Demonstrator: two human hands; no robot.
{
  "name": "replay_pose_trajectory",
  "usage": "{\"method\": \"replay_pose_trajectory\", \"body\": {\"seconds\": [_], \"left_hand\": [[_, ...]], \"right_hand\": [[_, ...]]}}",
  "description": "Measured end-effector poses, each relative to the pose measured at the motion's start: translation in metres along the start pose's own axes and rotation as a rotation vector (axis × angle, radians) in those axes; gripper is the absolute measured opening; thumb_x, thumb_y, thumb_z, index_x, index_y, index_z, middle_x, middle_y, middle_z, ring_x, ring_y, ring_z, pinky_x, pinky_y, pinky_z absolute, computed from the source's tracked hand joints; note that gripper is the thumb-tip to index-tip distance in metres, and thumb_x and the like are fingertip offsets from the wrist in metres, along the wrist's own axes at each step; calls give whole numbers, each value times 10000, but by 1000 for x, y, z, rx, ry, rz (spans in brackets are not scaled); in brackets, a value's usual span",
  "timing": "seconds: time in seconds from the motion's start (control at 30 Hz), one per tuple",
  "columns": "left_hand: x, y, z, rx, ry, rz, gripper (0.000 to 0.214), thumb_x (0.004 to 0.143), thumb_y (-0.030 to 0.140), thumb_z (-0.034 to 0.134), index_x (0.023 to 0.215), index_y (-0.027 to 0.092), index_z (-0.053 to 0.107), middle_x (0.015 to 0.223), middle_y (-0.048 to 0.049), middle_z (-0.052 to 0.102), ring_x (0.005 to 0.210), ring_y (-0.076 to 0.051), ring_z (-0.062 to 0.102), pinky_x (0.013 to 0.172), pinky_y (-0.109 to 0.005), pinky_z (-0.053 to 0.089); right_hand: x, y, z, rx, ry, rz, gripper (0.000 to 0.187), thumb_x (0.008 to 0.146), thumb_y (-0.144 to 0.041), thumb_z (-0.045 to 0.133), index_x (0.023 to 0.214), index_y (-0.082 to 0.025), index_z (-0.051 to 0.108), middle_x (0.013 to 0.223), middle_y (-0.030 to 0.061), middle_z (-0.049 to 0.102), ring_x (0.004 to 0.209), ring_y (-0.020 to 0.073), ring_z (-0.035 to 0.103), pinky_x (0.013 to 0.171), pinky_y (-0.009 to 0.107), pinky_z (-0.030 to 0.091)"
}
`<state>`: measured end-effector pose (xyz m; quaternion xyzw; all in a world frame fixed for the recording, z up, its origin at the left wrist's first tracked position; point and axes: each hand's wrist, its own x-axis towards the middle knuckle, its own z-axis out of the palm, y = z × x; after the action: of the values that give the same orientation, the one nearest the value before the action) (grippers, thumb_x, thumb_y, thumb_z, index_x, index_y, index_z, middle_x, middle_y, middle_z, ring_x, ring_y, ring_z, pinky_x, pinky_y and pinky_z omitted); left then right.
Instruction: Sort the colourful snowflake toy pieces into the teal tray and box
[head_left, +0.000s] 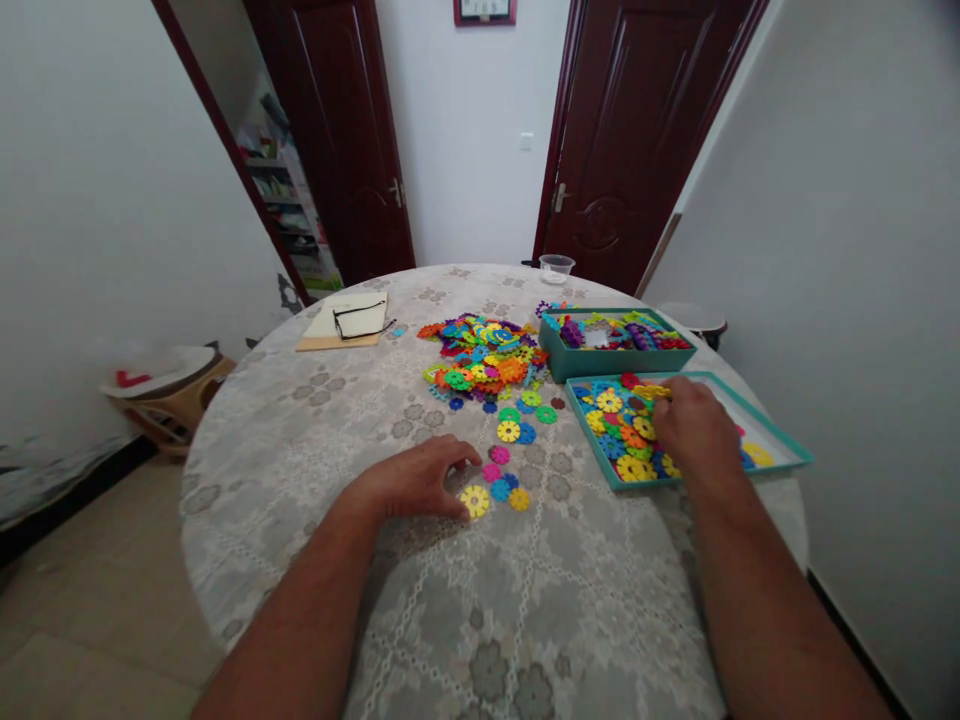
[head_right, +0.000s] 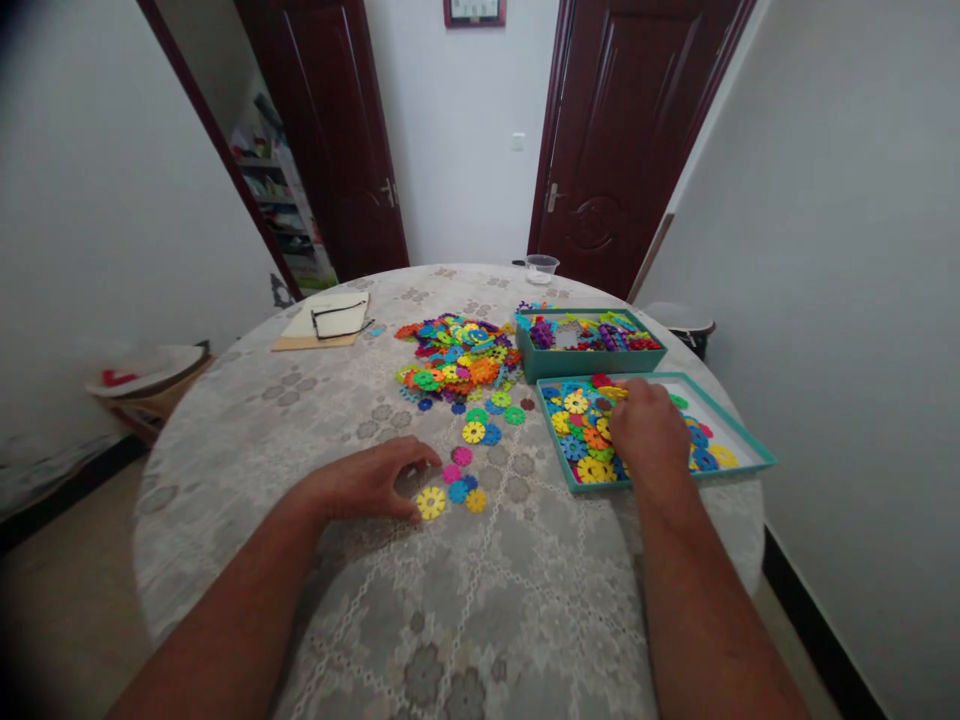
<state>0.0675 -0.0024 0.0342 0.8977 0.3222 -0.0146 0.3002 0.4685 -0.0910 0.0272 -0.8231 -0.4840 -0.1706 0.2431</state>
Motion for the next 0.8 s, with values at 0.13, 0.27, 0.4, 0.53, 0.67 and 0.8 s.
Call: {"method": "replay_pose_trajectory", "body": {"seconds": [0.13, 0.27, 0.4, 0.53, 0.67, 0.8], "left_hand": [[3, 0, -1, 43, -61, 23, 590, 723, 362, 862, 1273, 318, 651, 1238, -35, 622, 1158, -246, 561, 1008, -339, 450], [5, 1, 2, 80, -66, 12, 491, 772, 316, 815, 1238, 311, 660, 1221, -34, 615, 1147, -247, 553, 990, -345, 454], [5, -1, 7, 102, -4, 46, 400, 810, 283, 768, 1197, 293, 666, 1184, -31, 628, 1124, -236, 560, 971, -330, 457], [6, 0, 13, 109, 34, 78, 336, 830, 286, 742, 1158, 275, 669, 1167, -30, 638, 1105, -223, 575, 957, -313, 459], [9, 6, 16, 118, 67, 76, 302, 853, 317, 738, 1140, 257, 663, 1159, -28, 655, 1085, -216, 587, 930, -302, 462], [13, 10, 20, 124, 82, 59, 265, 869, 336, 718, 1108, 243, 654, 1132, -32, 658, 1043, -210, 591, 872, -288, 464]], "right_hand": [[-3, -15, 0, 72, 161, -101, 288, 920, -172, 476, 1130, -138, 669, 1173, 230, 642, 1133, 364, 572, 962, 507, 439], [-30, -69, -8, 362, -36, -409, 214, 952, -192, 492, 1098, -190, 648, 1076, 139, 682, 1041, 286, 615, 957, 433, 472], [-71, -111, -13, 432, -622, -632, 188, 954, -319, 609, 1102, -209, 647, 1092, 94, 688, 945, 233, 639, 835, 344, 478], [-90, -122, -8, 362, -786, -640, 334, 893, -368, 702, 1174, -200, 633, 1153, 106, 676, 993, 250, 633, 832, 336, 442], [-88, -122, -1, 380, -822, -601, 289, 875, -321, 711, 1125, -198, 635, 1096, 88, 676, 936, 224, 616, 782, 308, 403], [-84, -123, 1, 463, -861, -538, 241, 840, -264, 729, 1061, -211, 650, 997, 44, 679, 869, 194, 597, 731, 282, 381]]}}
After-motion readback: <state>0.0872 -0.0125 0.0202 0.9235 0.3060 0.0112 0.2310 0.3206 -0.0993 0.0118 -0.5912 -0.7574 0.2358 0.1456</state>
